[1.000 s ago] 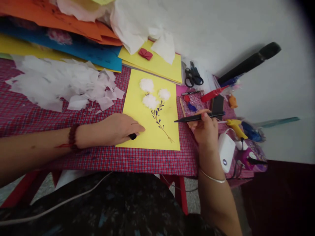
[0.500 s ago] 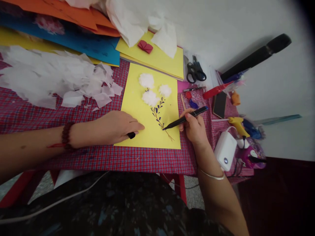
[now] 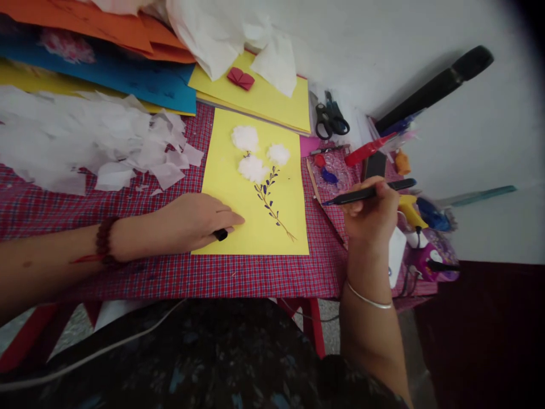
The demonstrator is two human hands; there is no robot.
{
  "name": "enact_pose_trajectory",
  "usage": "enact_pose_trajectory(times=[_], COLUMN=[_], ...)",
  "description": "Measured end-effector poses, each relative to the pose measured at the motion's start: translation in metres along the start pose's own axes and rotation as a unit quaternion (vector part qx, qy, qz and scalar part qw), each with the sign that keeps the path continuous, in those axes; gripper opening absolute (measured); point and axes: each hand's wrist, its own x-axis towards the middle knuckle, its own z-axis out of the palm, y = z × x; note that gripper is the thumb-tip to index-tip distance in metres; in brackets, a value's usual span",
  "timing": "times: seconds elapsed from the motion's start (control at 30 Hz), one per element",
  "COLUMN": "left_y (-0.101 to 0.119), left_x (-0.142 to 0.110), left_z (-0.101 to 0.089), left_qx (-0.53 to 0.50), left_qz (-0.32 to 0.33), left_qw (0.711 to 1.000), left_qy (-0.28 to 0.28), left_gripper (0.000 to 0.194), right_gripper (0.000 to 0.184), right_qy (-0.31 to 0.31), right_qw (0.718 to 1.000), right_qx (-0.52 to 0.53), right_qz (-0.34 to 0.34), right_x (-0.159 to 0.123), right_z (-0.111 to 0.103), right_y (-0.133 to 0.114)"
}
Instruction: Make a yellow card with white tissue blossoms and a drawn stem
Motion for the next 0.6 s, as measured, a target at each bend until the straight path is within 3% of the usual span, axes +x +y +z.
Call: enact_pose_trajectory(times=[0.13, 0.3, 0.43, 0.6], left_y=[-0.002, -0.010, -0.014, -0.015], left_x=[-0.002, -0.004, -0.005, -0.007], left_z=[0.002, 0.009, 0.013, 0.016], left_qx=[0.003, 0.000, -0.005, -0.034], left_qz=[0.003, 0.032, 0.032, 0.019], left_qw=[1.000, 0.999, 0.999, 0.999], left_qy=[0.004, 0.018, 0.021, 0.024], left_gripper=[0.033, 0.039, 0.044, 0.042], right_gripper=[0.018, 0.018, 0.017, 0.014], right_qy=[0.123, 0.287, 0.287, 0.222], right_qw=[0.991, 0.954, 0.946, 0.942], right_qx=[0.006, -0.067, -0.146, -0.246], right_qz=[-0.046, -0.057, -0.044, -0.049], right_x=[0.013, 0.023, 0.026, 0.027], right_z=[-0.029, -0.051, -0.052, -0.054], right_y=[0.001, 0.012, 0.022, 0.033])
